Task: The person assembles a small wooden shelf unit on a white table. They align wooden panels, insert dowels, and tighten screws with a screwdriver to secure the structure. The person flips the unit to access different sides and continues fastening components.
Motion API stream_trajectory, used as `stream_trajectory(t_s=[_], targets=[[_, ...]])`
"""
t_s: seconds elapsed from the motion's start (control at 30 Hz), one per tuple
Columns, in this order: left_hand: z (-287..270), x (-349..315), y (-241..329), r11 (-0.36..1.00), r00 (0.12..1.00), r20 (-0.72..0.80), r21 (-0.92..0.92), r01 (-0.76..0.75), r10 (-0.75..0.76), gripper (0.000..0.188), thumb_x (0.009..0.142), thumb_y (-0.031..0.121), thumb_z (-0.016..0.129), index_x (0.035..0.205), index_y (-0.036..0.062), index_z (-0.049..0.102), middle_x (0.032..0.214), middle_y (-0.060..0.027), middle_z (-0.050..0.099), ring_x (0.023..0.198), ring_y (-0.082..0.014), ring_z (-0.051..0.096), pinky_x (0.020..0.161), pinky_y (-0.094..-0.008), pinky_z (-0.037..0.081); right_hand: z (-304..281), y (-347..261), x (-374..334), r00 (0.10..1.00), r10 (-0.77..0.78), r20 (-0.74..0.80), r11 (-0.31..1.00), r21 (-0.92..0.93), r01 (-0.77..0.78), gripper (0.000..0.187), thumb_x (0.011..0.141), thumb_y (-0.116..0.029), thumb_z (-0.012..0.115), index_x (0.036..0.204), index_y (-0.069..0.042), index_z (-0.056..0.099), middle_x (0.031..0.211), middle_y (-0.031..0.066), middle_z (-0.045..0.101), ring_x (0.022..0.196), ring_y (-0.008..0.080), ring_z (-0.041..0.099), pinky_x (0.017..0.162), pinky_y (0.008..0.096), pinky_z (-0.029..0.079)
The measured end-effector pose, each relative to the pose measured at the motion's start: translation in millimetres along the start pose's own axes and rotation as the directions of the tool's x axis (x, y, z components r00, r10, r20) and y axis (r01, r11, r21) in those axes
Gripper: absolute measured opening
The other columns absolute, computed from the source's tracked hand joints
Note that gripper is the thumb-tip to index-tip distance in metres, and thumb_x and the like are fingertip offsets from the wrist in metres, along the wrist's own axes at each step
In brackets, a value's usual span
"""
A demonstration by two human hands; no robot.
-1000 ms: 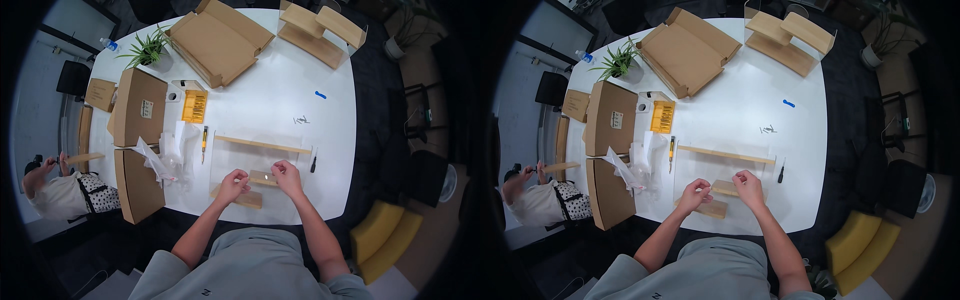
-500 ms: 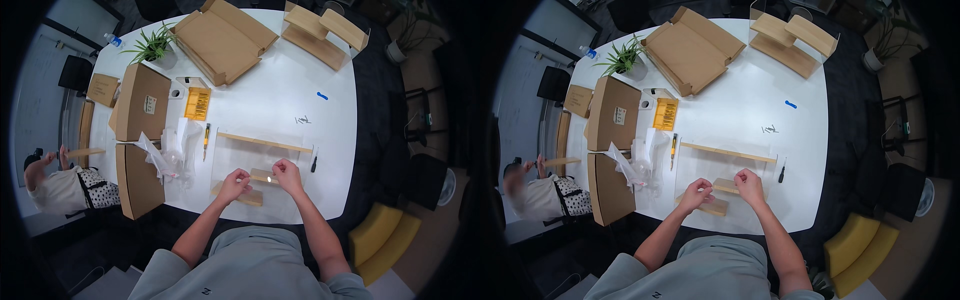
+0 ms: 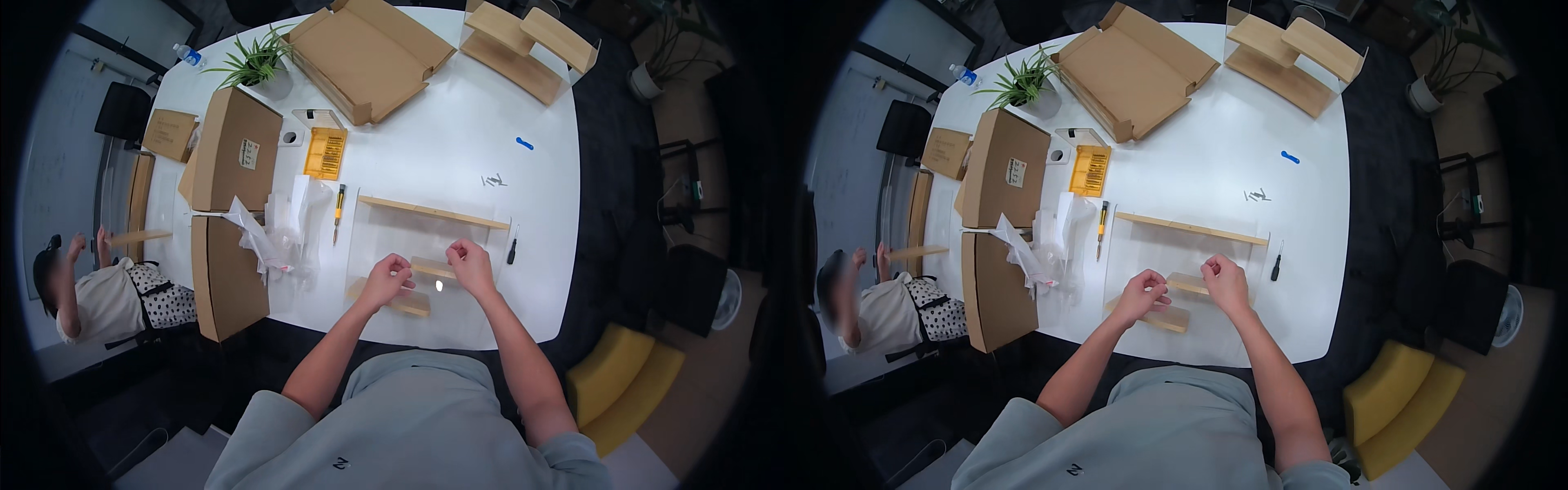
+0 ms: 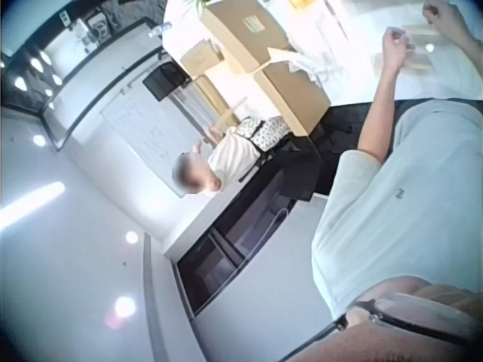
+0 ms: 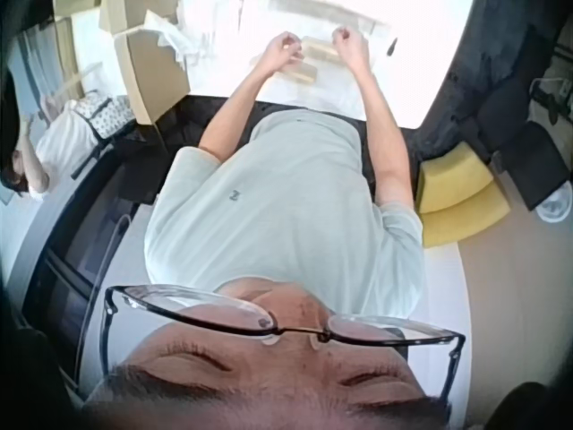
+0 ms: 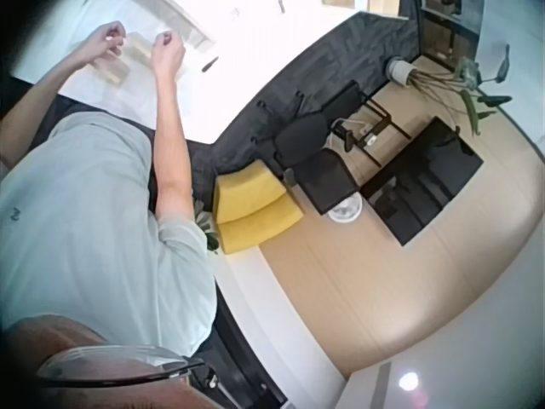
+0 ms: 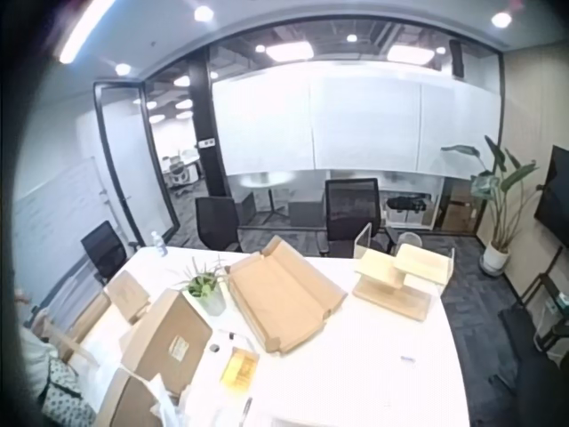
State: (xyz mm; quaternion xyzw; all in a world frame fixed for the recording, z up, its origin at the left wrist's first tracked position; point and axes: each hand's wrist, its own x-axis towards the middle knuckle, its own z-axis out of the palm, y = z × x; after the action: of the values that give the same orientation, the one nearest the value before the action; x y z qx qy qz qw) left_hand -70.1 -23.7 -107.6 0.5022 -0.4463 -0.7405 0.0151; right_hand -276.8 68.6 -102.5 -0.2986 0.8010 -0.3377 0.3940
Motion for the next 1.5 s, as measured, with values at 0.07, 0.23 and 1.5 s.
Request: stream_trajectory(t_s=[0.07,0.23,1.5], targets=[[0.5,-0.3,0.8,1.000,1.000,-0.002,0.007,-0.001,0.001,0.013,0.098,0.008,0.061,0.110,0.0027,0.058,0.102,-0.0073,0.063,0.086,-0.0197,0.075,0.067,-0.0325,0.063,-4.1,-7.5,-10.5,0.999,-0.033,-0.014,0.992,-0.123,0.031,0.018,0.092,-0.020,0.068,0.096,-0.002,0.071,0.085,0.0135,0.074,0.079,0.0282,0.074,0.073,0.0384,0.057],[2.6,0.7,0.8,1.000,1.000,-0.005,0.027,-0.015,0.016,0.013,0.099,0.009,0.058,0.110,0.0028,0.057,0.101,-0.0078,0.064,0.087,-0.0201,0.075,0.067,-0.0332,0.063,-11.5,-14.9,-46.6,0.986,-0.168,-0.020,0.894,-0.424,0.144,0.017,0.090,-0.017,0.069,0.103,-0.006,0.071,0.098,0.0112,0.070,0.093,0.0305,0.071,0.080,0.0429,0.058],[-33.4,-44.3,-17.3,0.427,0.815,0.123,0.802,-0.417,0.566,0.029,0.092,0.018,0.063,0.116,0.0025,0.069,0.110,-0.0183,0.072,0.101,-0.0382,0.068,0.091,-0.0447,0.055,44.7,36.5,-126.5,0.995,0.090,-0.037,0.992,-0.087,-0.093,0.030,0.093,-0.028,0.074,0.105,-0.002,0.067,0.085,0.0108,0.072,0.077,0.0278,0.071,0.069,0.0396,0.057]])
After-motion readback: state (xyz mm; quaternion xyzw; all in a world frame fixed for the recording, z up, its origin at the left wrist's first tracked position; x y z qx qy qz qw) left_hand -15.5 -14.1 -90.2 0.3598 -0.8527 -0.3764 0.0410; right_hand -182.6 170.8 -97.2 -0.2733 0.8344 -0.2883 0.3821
